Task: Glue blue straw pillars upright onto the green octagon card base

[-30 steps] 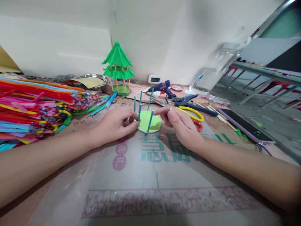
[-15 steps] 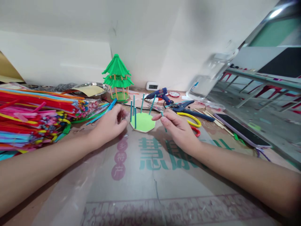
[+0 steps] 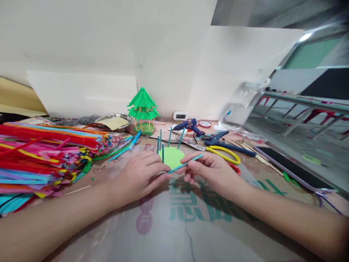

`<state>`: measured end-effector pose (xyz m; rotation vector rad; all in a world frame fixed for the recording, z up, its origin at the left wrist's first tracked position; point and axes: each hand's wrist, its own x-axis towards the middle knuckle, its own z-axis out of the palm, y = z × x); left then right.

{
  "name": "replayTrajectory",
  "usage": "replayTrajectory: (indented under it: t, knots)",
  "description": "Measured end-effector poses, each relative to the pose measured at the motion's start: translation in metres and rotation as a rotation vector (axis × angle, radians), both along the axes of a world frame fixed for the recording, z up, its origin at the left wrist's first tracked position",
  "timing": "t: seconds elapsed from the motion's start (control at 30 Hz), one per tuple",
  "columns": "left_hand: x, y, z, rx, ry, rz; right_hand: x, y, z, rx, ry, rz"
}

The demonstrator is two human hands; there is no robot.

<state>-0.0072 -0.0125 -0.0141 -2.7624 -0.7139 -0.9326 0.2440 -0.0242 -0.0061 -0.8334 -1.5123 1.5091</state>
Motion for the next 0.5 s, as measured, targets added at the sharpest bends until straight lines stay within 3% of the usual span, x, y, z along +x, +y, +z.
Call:
replayTrajectory:
  t: [0.3, 0.5]
  knots:
    - [0.003, -0.003, 0.001, -0.077, 0.098, -0.088, -0.006, -0.022, 0.011, -0.087, 0.257, 0.12]
    - [0.002, -0.002, 0.001, -0.058, 0.11, -0.081, -0.006, -0.023, 0.015, -0.173, 0.284, 0.172]
